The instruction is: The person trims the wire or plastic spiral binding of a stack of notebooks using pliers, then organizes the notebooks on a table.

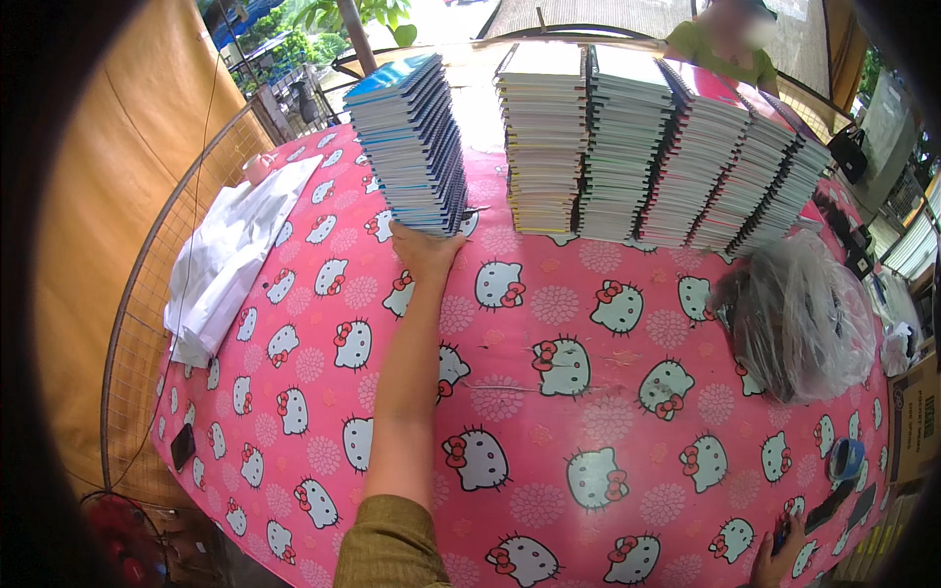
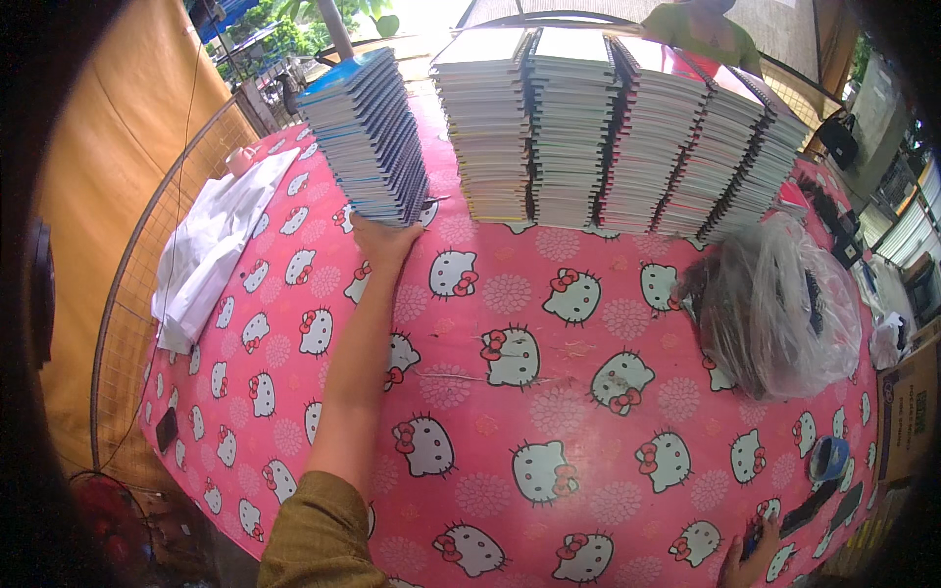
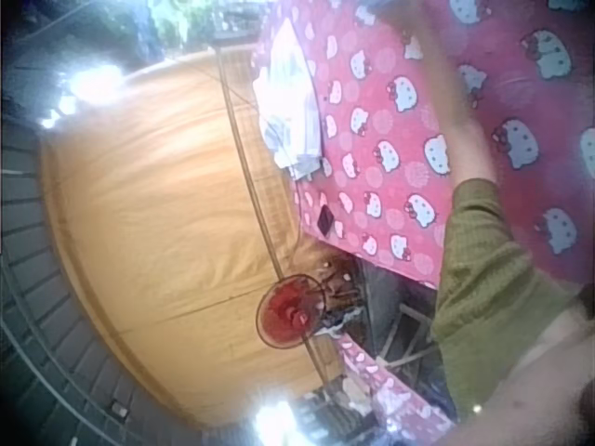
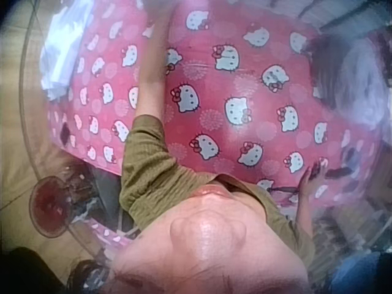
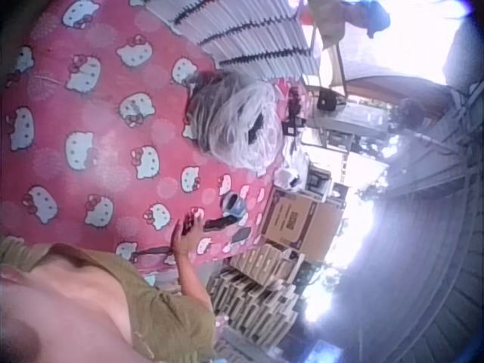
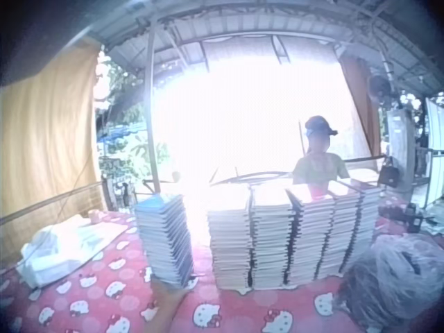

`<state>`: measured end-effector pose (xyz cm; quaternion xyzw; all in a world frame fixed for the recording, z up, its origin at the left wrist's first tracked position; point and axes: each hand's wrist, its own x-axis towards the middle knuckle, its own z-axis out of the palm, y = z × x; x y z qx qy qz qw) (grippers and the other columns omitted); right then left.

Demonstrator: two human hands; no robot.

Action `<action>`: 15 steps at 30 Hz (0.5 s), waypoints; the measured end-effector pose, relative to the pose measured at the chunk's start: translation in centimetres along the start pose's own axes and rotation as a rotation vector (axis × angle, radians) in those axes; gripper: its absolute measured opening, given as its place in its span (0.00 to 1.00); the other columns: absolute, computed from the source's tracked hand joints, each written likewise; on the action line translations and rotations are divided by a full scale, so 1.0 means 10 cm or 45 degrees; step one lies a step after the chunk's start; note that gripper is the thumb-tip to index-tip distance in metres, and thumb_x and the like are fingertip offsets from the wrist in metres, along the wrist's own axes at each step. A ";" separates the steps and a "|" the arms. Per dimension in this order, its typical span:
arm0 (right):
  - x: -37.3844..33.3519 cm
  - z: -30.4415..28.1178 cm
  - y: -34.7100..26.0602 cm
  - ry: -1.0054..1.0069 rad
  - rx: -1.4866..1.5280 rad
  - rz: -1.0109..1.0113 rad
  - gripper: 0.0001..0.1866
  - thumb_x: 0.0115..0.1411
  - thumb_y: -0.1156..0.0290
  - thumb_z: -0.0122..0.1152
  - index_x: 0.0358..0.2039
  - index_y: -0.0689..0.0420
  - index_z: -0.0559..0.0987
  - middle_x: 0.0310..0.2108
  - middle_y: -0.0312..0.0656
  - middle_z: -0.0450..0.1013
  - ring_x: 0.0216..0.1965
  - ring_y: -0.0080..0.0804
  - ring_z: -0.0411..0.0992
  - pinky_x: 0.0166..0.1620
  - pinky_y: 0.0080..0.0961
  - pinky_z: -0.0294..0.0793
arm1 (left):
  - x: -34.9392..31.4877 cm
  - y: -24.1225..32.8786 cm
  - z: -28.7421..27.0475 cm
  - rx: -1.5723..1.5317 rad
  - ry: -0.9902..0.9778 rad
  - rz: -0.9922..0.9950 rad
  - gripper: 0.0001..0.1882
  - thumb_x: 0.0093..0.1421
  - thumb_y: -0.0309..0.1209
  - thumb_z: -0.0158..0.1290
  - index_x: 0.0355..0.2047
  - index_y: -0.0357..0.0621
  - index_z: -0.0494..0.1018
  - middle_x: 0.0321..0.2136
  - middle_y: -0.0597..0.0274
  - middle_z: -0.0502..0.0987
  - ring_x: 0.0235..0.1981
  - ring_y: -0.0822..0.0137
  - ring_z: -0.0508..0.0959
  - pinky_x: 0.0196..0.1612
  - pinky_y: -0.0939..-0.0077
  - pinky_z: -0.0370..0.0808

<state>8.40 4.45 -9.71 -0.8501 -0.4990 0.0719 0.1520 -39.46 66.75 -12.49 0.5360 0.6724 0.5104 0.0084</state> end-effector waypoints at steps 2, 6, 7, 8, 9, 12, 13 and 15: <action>0.00 0.00 -0.02 -0.006 0.045 0.039 0.28 0.62 0.73 0.52 0.60 0.69 0.57 0.61 0.55 0.57 0.59 0.43 0.62 0.60 0.36 0.62 | -0.06 0.08 0.06 0.001 -0.009 -0.008 0.57 0.27 0.40 0.70 0.52 0.24 0.51 0.44 0.36 0.67 0.47 0.40 0.68 0.51 0.54 0.68; -0.01 0.01 0.02 -0.007 0.058 0.076 0.28 0.62 0.74 0.52 0.59 0.69 0.57 0.61 0.55 0.58 0.60 0.43 0.62 0.60 0.36 0.62 | -0.18 0.25 0.20 0.021 -0.064 -0.045 0.59 0.28 0.39 0.70 0.55 0.23 0.47 0.48 0.35 0.63 0.51 0.41 0.64 0.57 0.55 0.62; -0.02 0.01 0.03 0.004 0.071 0.081 0.28 0.62 0.74 0.52 0.59 0.69 0.57 0.61 0.55 0.58 0.60 0.43 0.62 0.60 0.36 0.62 | -0.21 0.30 0.24 0.025 -0.083 -0.057 0.60 0.28 0.38 0.70 0.56 0.23 0.46 0.49 0.35 0.62 0.52 0.41 0.63 0.58 0.56 0.61; -0.02 0.03 0.03 0.016 0.086 0.086 0.28 0.61 0.74 0.53 0.59 0.69 0.57 0.61 0.55 0.58 0.60 0.43 0.62 0.60 0.35 0.62 | -0.24 0.35 0.28 0.019 -0.094 -0.065 0.61 0.28 0.38 0.70 0.57 0.23 0.46 0.50 0.35 0.61 0.53 0.42 0.62 0.59 0.56 0.60; -0.03 0.03 0.03 0.029 0.100 0.091 0.28 0.61 0.74 0.53 0.59 0.69 0.57 0.61 0.55 0.58 0.60 0.43 0.62 0.60 0.35 0.62 | -0.27 0.40 0.31 0.012 -0.106 -0.072 0.62 0.28 0.38 0.70 0.57 0.23 0.45 0.50 0.35 0.61 0.53 0.42 0.62 0.60 0.57 0.60; 0.01 0.02 -0.04 0.057 0.096 0.053 0.28 0.61 0.74 0.54 0.59 0.68 0.58 0.61 0.54 0.58 0.60 0.43 0.62 0.60 0.36 0.62 | -0.29 0.40 0.44 0.105 0.039 0.035 0.61 0.27 0.40 0.72 0.55 0.24 0.47 0.48 0.35 0.63 0.51 0.41 0.64 0.56 0.56 0.63; 0.03 0.02 -0.04 0.038 0.103 0.062 0.28 0.61 0.74 0.54 0.59 0.68 0.58 0.61 0.54 0.58 0.60 0.43 0.62 0.61 0.36 0.62 | -0.29 0.37 0.47 0.155 0.119 0.091 0.60 0.26 0.41 0.72 0.53 0.25 0.49 0.46 0.35 0.64 0.49 0.41 0.66 0.54 0.55 0.64; -0.01 0.00 -0.05 0.008 0.103 0.111 0.29 0.61 0.74 0.55 0.59 0.68 0.57 0.61 0.53 0.58 0.60 0.43 0.61 0.61 0.36 0.61 | -0.33 0.51 0.53 0.141 0.077 0.012 0.61 0.26 0.43 0.73 0.54 0.24 0.49 0.47 0.35 0.64 0.50 0.41 0.66 0.55 0.56 0.64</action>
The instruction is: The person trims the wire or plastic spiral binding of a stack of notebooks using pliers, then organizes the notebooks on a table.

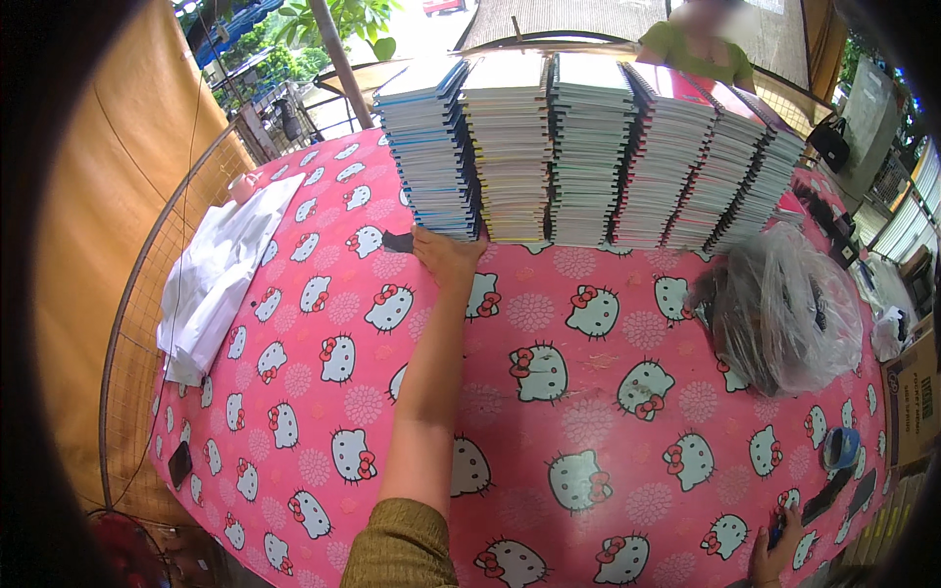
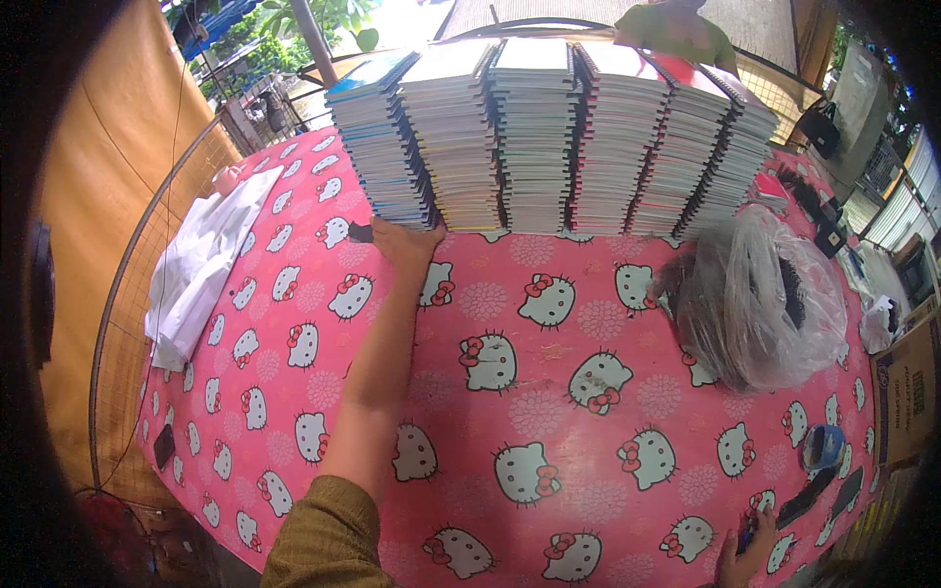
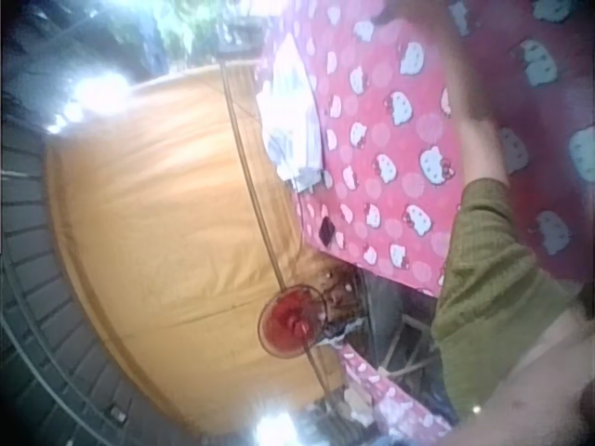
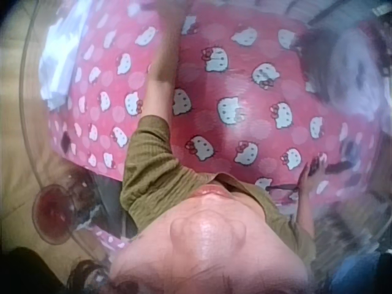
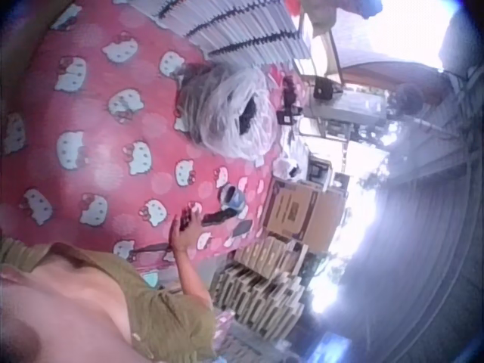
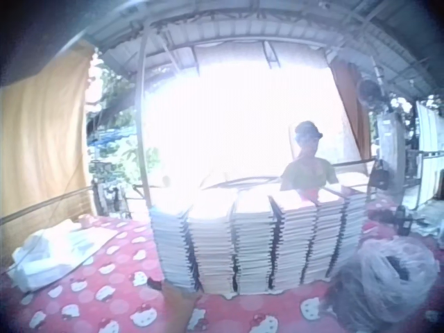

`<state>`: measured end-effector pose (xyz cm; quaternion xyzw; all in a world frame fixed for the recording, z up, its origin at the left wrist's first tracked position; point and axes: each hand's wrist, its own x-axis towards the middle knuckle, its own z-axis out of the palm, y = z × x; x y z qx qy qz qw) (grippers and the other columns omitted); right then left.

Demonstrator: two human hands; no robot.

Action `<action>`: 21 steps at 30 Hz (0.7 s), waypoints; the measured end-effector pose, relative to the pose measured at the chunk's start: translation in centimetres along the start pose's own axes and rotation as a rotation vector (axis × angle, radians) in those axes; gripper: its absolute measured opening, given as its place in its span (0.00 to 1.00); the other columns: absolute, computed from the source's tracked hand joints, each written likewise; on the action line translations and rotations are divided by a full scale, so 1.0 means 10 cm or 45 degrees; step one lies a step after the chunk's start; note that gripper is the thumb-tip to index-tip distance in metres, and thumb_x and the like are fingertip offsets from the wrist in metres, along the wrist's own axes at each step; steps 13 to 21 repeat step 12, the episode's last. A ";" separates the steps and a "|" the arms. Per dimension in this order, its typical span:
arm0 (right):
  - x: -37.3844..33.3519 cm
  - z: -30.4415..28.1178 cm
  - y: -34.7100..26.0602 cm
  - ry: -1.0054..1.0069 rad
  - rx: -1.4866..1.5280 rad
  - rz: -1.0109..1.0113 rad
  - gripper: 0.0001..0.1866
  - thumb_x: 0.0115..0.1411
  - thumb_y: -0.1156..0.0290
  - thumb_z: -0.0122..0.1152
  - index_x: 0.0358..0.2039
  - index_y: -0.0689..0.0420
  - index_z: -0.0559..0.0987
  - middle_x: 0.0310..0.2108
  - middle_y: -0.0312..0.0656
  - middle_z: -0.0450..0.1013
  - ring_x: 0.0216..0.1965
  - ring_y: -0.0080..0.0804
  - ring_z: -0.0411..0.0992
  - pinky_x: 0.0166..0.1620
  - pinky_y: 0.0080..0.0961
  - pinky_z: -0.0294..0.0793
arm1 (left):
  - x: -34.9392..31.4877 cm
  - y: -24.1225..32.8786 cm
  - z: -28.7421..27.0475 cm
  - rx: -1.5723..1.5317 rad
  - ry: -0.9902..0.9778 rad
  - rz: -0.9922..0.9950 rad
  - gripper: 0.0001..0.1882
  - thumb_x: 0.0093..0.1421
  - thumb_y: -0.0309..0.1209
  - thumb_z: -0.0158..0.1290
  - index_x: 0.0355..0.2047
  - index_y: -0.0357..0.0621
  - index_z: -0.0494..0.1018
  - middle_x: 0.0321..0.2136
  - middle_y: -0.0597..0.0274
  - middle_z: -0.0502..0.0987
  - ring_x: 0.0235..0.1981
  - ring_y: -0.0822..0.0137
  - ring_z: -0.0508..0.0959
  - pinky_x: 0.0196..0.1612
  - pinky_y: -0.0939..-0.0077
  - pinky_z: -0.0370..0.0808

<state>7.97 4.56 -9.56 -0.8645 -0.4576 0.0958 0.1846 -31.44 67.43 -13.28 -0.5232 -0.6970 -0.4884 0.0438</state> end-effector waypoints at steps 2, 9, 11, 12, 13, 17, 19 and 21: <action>-0.04 0.03 0.11 -0.005 -0.001 0.012 0.29 0.61 0.73 0.55 0.60 0.68 0.57 0.62 0.53 0.56 0.61 0.44 0.61 0.61 0.35 0.61 | -0.03 0.05 0.02 0.000 -0.020 -0.028 0.62 0.26 0.45 0.73 0.54 0.24 0.48 0.48 0.36 0.64 0.51 0.42 0.65 0.55 0.56 0.64; -0.13 0.06 0.01 0.216 -0.154 -0.059 0.30 0.53 0.63 0.58 0.54 0.64 0.66 0.60 0.57 0.59 0.61 0.55 0.55 0.62 0.47 0.51 | -0.04 -0.02 -0.01 -0.038 -0.108 -0.081 0.65 0.30 0.47 0.72 0.59 0.25 0.46 0.54 0.35 0.60 0.57 0.42 0.61 0.62 0.58 0.58; -0.12 0.06 0.01 0.231 -0.204 -0.063 0.30 0.52 0.64 0.59 0.54 0.63 0.66 0.60 0.55 0.59 0.61 0.54 0.55 0.62 0.48 0.50 | 0.02 0.04 -0.03 -0.058 -0.128 0.091 0.63 0.32 0.48 0.71 0.62 0.36 0.47 0.55 0.37 0.60 0.58 0.42 0.60 0.63 0.59 0.58; -0.12 0.05 0.01 0.217 -0.222 -0.034 0.30 0.52 0.65 0.59 0.54 0.62 0.66 0.60 0.54 0.59 0.61 0.54 0.55 0.63 0.49 0.49 | 0.01 0.24 0.03 -0.098 -0.139 0.114 0.63 0.32 0.48 0.71 0.62 0.36 0.47 0.55 0.37 0.60 0.58 0.42 0.60 0.63 0.59 0.58; -0.12 0.05 0.01 0.217 -0.222 -0.034 0.30 0.52 0.65 0.59 0.54 0.62 0.66 0.60 0.54 0.59 0.61 0.54 0.55 0.63 0.49 0.49 | 0.01 0.24 0.03 -0.098 -0.139 0.114 0.63 0.32 0.48 0.71 0.62 0.36 0.47 0.55 0.37 0.60 0.58 0.42 0.60 0.63 0.59 0.58; -0.12 0.05 0.01 0.217 -0.222 -0.034 0.30 0.52 0.65 0.59 0.54 0.62 0.66 0.60 0.54 0.59 0.61 0.54 0.55 0.63 0.49 0.49 | 0.01 0.24 0.03 -0.098 -0.139 0.114 0.63 0.32 0.48 0.71 0.62 0.36 0.47 0.55 0.37 0.60 0.58 0.42 0.60 0.63 0.59 0.58; -0.12 0.05 0.01 0.217 -0.222 -0.034 0.30 0.52 0.65 0.59 0.54 0.62 0.66 0.60 0.54 0.59 0.61 0.54 0.55 0.63 0.49 0.49 | 0.01 0.24 0.03 -0.098 -0.139 0.114 0.63 0.32 0.48 0.71 0.62 0.36 0.47 0.55 0.37 0.60 0.58 0.42 0.60 0.63 0.59 0.58; -0.12 0.05 0.01 0.217 -0.222 -0.034 0.30 0.52 0.65 0.59 0.54 0.62 0.66 0.60 0.54 0.59 0.61 0.54 0.55 0.63 0.49 0.49 | 0.01 0.24 0.03 -0.098 -0.139 0.114 0.63 0.32 0.48 0.71 0.62 0.36 0.47 0.55 0.37 0.60 0.58 0.42 0.60 0.63 0.59 0.58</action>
